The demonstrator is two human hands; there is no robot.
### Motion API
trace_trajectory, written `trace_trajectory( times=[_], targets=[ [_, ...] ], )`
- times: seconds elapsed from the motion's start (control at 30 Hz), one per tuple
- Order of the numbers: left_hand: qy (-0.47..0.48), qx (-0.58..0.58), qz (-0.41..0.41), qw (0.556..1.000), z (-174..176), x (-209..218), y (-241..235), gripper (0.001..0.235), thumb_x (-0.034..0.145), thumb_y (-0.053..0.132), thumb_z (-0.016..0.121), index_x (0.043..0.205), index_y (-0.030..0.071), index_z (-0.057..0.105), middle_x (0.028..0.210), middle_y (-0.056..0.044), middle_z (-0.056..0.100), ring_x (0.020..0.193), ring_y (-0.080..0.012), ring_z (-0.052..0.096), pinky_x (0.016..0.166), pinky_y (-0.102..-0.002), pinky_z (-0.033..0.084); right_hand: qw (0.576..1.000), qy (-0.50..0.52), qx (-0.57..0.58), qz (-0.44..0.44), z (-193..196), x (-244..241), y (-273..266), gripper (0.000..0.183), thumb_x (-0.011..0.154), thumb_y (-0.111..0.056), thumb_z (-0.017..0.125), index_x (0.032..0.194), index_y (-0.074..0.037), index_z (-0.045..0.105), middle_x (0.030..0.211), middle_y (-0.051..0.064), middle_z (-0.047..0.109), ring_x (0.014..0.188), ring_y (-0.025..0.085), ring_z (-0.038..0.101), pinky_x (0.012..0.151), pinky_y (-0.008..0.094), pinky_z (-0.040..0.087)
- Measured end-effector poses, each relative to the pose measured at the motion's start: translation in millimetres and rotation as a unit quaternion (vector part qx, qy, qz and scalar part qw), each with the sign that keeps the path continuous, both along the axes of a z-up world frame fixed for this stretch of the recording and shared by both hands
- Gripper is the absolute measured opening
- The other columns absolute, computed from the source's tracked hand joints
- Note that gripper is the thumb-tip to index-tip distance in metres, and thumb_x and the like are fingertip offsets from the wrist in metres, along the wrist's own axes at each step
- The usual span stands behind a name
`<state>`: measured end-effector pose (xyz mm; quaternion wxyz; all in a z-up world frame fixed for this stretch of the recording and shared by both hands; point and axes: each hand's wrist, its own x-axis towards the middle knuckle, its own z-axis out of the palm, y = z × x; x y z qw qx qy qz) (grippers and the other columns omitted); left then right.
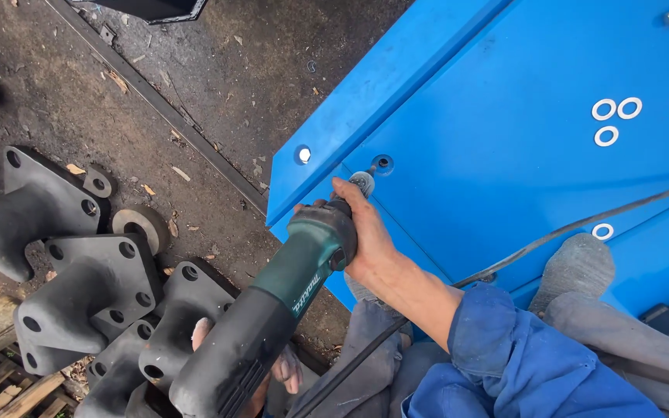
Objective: Assembling large blue panels and heavy metal components using bolts, washers, an impact wrench, and a rotary reaming tool.
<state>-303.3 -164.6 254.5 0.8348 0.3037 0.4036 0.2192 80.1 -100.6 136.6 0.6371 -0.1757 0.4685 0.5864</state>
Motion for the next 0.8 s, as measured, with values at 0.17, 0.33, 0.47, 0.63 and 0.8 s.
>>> trace_trajectory(
  times=[0.17, 0.33, 0.47, 0.63, 0.8],
  targets=[
    [0.125, 0.349, -0.028, 0.928, -24, 145, 68, 0.123, 0.067, 0.044, 0.103, 0.157, 0.011, 0.026, 0.143, -0.018, 0.05, 0.135, -0.0347, 0.058, 0.117, -0.049, 0.05, 0.998, 0.046, 0.011, -0.035, -17, -6, -6, 0.033, 0.091, -0.03, 0.073, 0.096, -0.007, 0.05, 0.085, 0.014, 0.064, 0.091, 0.038, 0.075, 0.077, 0.054, 0.064],
    [0.079, 0.398, -0.049, 0.913, -6, 209, 88, 0.098, 0.073, 0.05, 0.095, 0.148, 0.018, 0.041, 0.147, -0.018, 0.05, 0.139, -0.0441, 0.052, 0.121, -0.063, 0.043, 1.0, -0.004, -0.019, 0.005, -24, -8, -11, 0.03, 0.092, -0.032, 0.07, 0.094, -0.009, 0.052, 0.086, 0.015, 0.066, 0.09, 0.036, 0.075, 0.079, 0.055, 0.064],
    [0.044, 0.398, -0.052, 0.915, -12, 214, 87, 0.074, 0.09, 0.038, 0.088, 0.144, 0.023, 0.04, 0.15, -0.019, 0.052, 0.146, -0.0492, 0.048, 0.128, -0.068, 0.034, 1.0, -0.007, -0.012, 0.021, -36, -8, -13, 0.032, 0.094, -0.035, 0.068, 0.095, -0.008, 0.052, 0.09, 0.021, 0.07, 0.088, 0.035, 0.075, 0.08, 0.053, 0.064],
    [0.052, 0.398, -0.048, 0.915, -21, 217, 86, 0.067, 0.093, 0.027, 0.085, 0.144, 0.022, 0.041, 0.145, -0.017, 0.053, 0.141, -0.0481, 0.05, 0.124, -0.066, 0.036, 0.999, 0.001, -0.03, 0.036, -39, 0, -10, 0.032, 0.094, -0.035, 0.068, 0.098, -0.006, 0.054, 0.094, 0.024, 0.069, 0.089, 0.035, 0.075, 0.078, 0.051, 0.065],
    [0.056, 0.388, -0.07, 0.917, -24, 220, 86, 0.068, 0.092, 0.022, 0.085, 0.143, 0.023, 0.04, 0.145, -0.017, 0.052, 0.141, -0.0466, 0.049, 0.124, -0.067, 0.038, 0.998, -0.013, -0.039, 0.044, -53, 0, -13, 0.032, 0.094, -0.034, 0.068, 0.098, -0.008, 0.051, 0.097, 0.023, 0.067, 0.09, 0.036, 0.076, 0.078, 0.05, 0.067]
  ],
)
